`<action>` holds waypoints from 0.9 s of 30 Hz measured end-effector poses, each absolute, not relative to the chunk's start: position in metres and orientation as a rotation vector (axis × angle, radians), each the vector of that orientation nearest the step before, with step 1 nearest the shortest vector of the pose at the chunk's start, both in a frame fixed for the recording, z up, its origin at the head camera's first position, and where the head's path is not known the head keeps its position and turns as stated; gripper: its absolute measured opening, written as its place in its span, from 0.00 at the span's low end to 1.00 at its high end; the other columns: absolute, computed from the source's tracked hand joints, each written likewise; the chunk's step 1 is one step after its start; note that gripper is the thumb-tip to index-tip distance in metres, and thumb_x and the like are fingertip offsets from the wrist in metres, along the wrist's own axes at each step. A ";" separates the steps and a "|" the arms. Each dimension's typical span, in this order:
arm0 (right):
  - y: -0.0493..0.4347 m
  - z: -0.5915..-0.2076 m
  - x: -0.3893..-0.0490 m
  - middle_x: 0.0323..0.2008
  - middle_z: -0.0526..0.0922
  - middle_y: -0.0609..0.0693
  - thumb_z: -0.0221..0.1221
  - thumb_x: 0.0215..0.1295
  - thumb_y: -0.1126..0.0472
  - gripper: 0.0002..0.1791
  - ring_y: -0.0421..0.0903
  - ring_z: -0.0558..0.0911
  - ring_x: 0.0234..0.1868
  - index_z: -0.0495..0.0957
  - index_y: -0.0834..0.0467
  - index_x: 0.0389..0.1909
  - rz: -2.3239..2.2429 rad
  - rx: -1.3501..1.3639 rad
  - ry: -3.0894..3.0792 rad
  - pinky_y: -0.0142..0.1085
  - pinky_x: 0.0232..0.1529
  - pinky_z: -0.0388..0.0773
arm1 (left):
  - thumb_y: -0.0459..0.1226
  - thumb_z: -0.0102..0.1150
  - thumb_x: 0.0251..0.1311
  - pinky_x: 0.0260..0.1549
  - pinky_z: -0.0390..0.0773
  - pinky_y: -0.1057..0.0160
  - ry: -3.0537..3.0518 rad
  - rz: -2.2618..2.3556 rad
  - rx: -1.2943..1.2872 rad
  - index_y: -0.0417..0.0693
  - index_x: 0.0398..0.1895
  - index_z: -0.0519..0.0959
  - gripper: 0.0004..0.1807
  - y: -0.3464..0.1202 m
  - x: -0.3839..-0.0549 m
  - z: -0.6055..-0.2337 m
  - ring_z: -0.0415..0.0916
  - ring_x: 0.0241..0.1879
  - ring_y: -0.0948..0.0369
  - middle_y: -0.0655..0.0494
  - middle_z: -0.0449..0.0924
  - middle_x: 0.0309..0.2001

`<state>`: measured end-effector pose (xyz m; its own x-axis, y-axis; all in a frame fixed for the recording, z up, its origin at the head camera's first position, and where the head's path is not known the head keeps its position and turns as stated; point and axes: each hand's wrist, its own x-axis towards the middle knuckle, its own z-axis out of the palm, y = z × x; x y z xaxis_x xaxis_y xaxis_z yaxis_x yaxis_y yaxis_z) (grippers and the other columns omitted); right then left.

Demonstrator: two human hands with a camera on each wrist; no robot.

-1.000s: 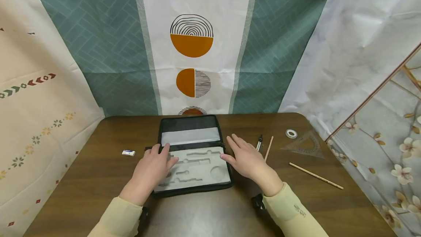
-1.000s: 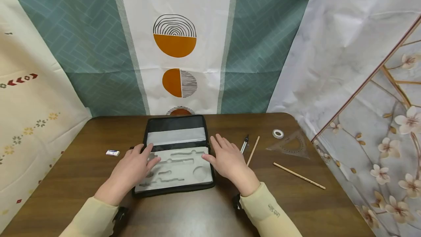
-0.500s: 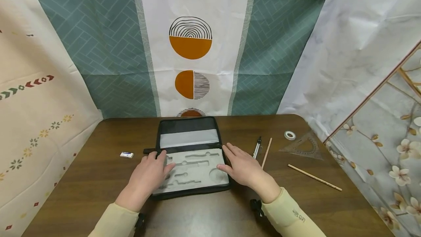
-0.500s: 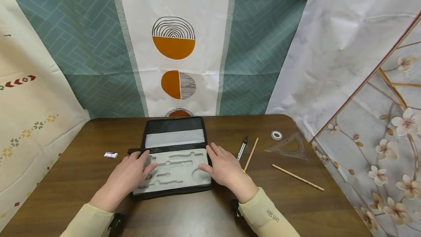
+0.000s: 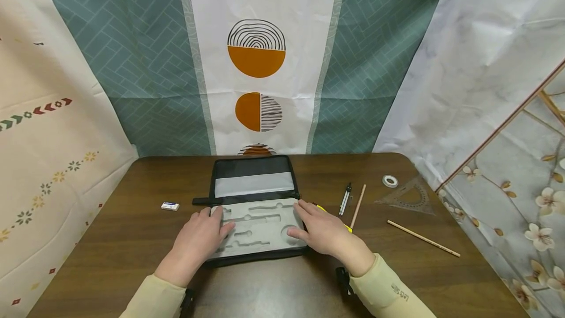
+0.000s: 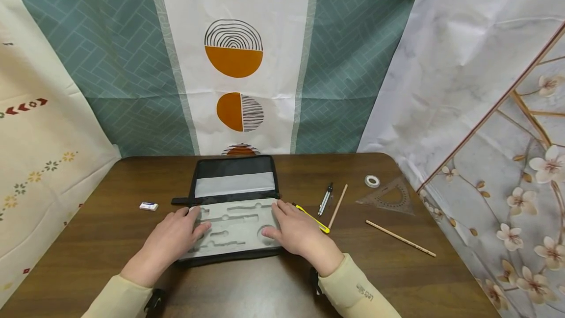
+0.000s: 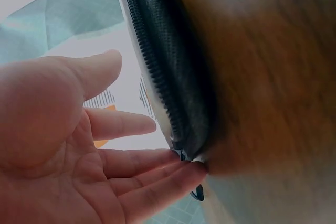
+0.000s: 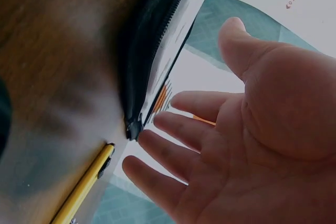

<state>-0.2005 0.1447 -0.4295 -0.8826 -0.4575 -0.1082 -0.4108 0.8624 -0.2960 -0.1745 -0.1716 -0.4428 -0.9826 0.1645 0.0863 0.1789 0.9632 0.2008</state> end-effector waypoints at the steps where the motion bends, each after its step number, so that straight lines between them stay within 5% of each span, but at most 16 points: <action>1: 0.144 -0.429 -0.200 0.84 0.64 0.59 0.60 0.82 0.37 0.43 0.61 0.65 0.83 0.66 0.60 0.84 -0.392 -0.682 2.858 0.57 0.78 0.67 | 0.50 0.65 0.79 0.54 0.82 0.33 -3.042 -0.320 -0.267 0.29 0.68 0.78 0.32 -0.172 -0.174 -0.443 0.80 0.57 0.29 0.24 0.80 0.59; 27: 0.147 -0.434 -0.200 0.77 0.73 0.67 0.74 0.71 0.44 0.43 0.60 0.76 0.75 0.75 0.73 0.72 -0.229 -0.950 2.870 0.52 0.72 0.75 | 0.46 0.71 0.74 0.54 0.84 0.36 -3.042 -0.246 -0.335 0.28 0.65 0.81 0.30 -0.167 -0.177 -0.442 0.83 0.55 0.32 0.24 0.80 0.60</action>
<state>-0.1997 0.1473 -0.4339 -0.7981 -0.5999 -0.0566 -0.5833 0.7928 -0.1768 -0.1769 -0.1673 -0.4424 -0.9736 0.2104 0.0882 0.2218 0.9634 0.1507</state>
